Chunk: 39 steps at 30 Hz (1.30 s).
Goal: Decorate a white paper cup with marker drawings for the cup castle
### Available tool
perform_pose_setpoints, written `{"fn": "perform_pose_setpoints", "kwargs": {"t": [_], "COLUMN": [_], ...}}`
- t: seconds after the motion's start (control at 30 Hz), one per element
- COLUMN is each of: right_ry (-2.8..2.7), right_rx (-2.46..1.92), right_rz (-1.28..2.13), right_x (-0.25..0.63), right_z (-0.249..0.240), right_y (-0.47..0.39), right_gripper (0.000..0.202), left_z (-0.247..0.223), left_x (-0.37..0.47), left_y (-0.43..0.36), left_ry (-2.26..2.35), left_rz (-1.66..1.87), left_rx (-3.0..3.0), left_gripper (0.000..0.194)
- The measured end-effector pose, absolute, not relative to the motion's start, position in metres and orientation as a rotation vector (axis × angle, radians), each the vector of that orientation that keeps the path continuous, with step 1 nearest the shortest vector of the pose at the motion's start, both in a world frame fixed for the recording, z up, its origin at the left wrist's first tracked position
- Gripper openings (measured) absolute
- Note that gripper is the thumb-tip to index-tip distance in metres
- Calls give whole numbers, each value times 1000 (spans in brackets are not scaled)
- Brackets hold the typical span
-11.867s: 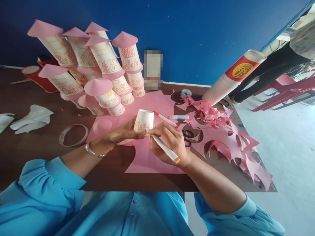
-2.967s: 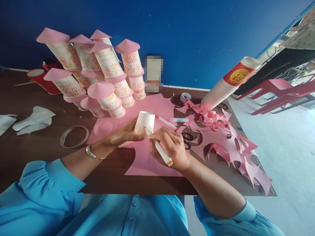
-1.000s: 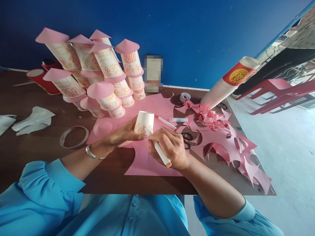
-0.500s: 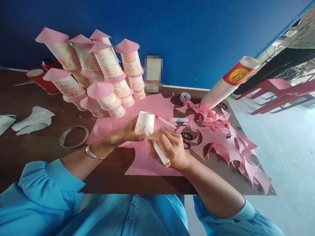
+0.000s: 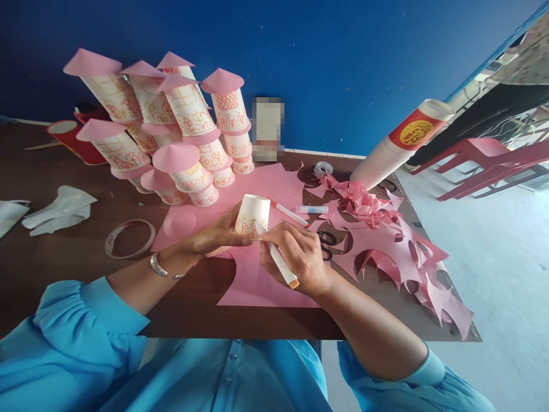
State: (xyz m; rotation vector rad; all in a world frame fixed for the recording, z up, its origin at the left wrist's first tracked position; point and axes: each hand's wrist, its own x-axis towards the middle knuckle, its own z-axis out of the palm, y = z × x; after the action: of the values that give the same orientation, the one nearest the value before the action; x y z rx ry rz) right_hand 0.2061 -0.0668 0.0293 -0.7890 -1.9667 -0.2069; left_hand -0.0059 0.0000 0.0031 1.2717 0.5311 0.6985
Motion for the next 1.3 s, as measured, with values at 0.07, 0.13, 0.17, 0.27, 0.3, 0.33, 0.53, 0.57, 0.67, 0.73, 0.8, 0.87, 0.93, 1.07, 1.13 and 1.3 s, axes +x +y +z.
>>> {"fn": "perform_pose_setpoints", "kwargs": {"t": [0.07, 0.13, 0.17, 0.27, 0.3, 0.33, 0.53, 0.57, 0.67, 0.73, 0.8, 0.87, 0.93, 1.07, 1.13, 1.3], "right_ry": [-1965, -1961, -1960, -1965, -1969, -1971, -1967, -1966, -1954, -1928, -1905, -1900, -1909, -1914, -1911, -1938], "right_rx": [-794, -794, -797, -808, -809, -808, -812, -812, -775, -756, -756, -754, -740, -726, -738, -759], "right_rz": [-205, -209, -212, -215, -213, -212, -212, -214, -209, -201, -199, -201, -203, -224, -230, -225], "right_x": [206, 207, 207, 207, 207, 207, 204, 204, 205, 207, 208, 208, 207, 206, 206, 206], "right_z": [29, 28, 28, 27, 28, 28, 31, 32, 34, 35, 35, 36, 35, 34, 34, 33], "right_y": [-67, -68, -68, -69, -69, -69, -70, -70, -70, -69, -69, -68, -67, -66, -66, -67], "right_gripper": [28, 28, 28, 27, 25, 24, 21, 22, 21, 20, 20, 20, 19, 19, 18, 18], "left_z": [2, 3, 3, 3, 3, 3, 3, 4, 5, 5, 3, 2, 1, 2, 3, 2], "left_x": [-7, -7, -7, -7, -6, -6, -7, -7, -7, -7, -7, -7, -7, -7, -6, -7], "left_y": [0, 0, 0, 1, 1, 1, 0, 0, -1, -1, -1, 0, 0, 0, 0, -1], "left_ry": [548, 552, 552, 549, 551, 552, 524, 522, 531, 534, 526, 512, 505, 503, 486, 462], "left_rz": [669, 657, 654, 644, 646, 648, 652, 655, 667, 670, 669, 670, 676, 682, 681, 664], "left_rx": [1255, 1249, 1253, 1260, 1257, 1254, 1221, 1215, 1220, 1226, 1220, 1209, 1199, 1182, 1168, 1134], "left_gripper": [80, 82, 83, 84, 84, 84, 81, 79, 72, 71, 73, 75, 76, 75, 73, 71]}}
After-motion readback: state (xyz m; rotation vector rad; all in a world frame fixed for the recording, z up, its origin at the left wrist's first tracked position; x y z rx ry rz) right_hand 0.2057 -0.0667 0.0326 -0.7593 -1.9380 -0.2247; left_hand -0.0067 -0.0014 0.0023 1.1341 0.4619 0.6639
